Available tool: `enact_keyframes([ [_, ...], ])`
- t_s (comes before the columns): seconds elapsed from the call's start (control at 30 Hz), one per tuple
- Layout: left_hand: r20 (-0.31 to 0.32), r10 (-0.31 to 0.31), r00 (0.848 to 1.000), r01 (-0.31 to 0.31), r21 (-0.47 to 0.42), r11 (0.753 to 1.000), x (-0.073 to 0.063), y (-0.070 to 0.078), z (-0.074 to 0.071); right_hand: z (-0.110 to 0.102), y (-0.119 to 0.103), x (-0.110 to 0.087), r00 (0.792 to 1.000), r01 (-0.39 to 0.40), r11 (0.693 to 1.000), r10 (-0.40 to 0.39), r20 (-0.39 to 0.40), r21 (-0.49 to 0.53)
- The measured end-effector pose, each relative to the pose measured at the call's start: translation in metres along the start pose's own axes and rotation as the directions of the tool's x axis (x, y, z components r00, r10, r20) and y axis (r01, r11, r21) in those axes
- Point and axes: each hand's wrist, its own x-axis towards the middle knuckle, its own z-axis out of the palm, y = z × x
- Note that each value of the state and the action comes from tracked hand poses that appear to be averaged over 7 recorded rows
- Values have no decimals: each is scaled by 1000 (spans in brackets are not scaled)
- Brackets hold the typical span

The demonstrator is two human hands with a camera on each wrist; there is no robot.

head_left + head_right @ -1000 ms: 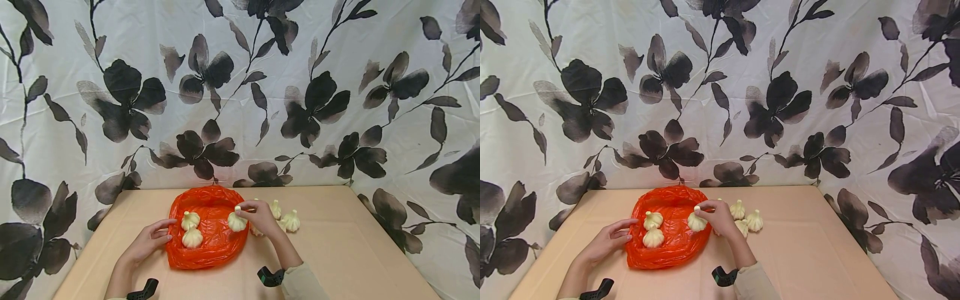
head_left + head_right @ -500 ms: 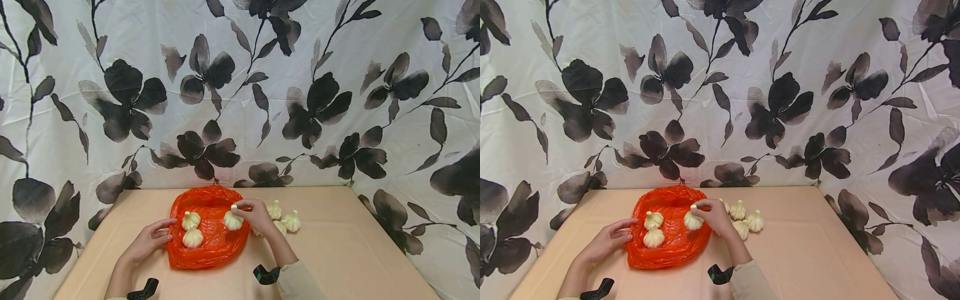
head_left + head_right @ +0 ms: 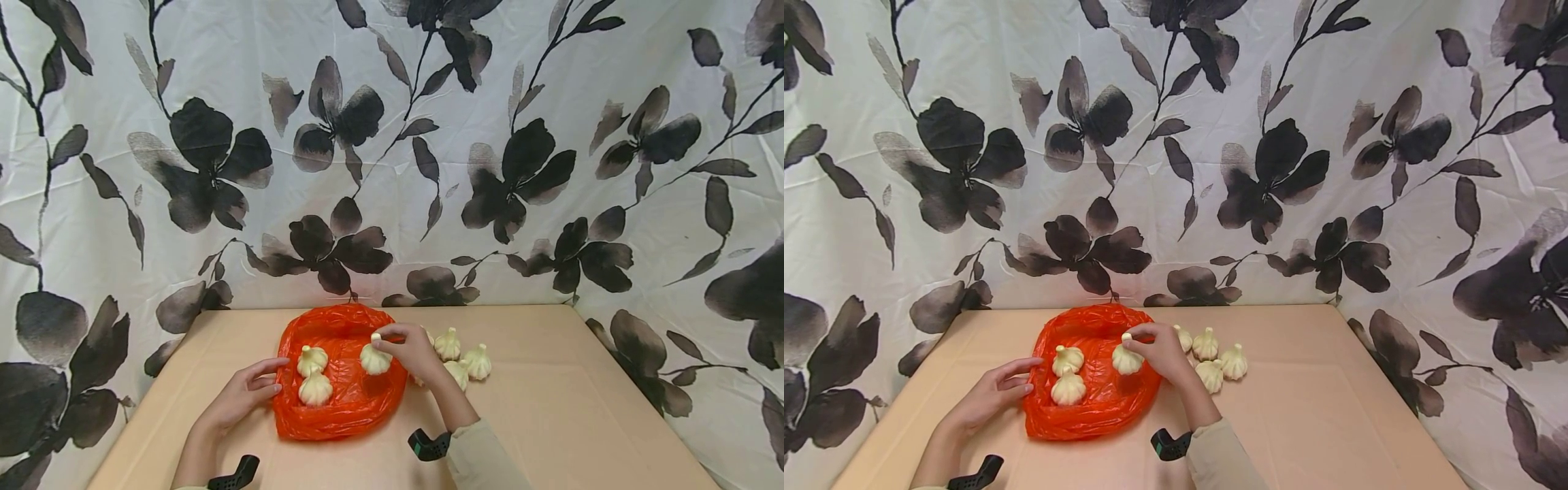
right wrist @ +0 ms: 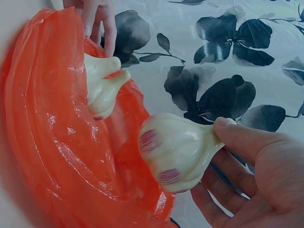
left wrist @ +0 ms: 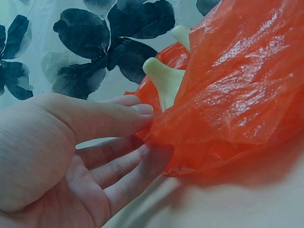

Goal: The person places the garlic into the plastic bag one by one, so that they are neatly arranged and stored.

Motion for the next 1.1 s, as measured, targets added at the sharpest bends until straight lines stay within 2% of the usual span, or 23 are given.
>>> enact_keyframes([
  [0.37, -2, -21, 1000, 21, 0, 1000, -3, 2, -2, 9, -2, 3, 1000, 11, 999, -11, 2, -40],
  [0.73, 25, 4, 1000, -3, -16, 1000, -7, 2, -4, 18, -6, 5, 1000, -24, 998, 24, -10, -55],
  [1.1, 41, 25, 999, -25, -14, 1000, -10, 2, -6, 29, -12, 6, 1000, 0, 996, 0, 5, -91],
])
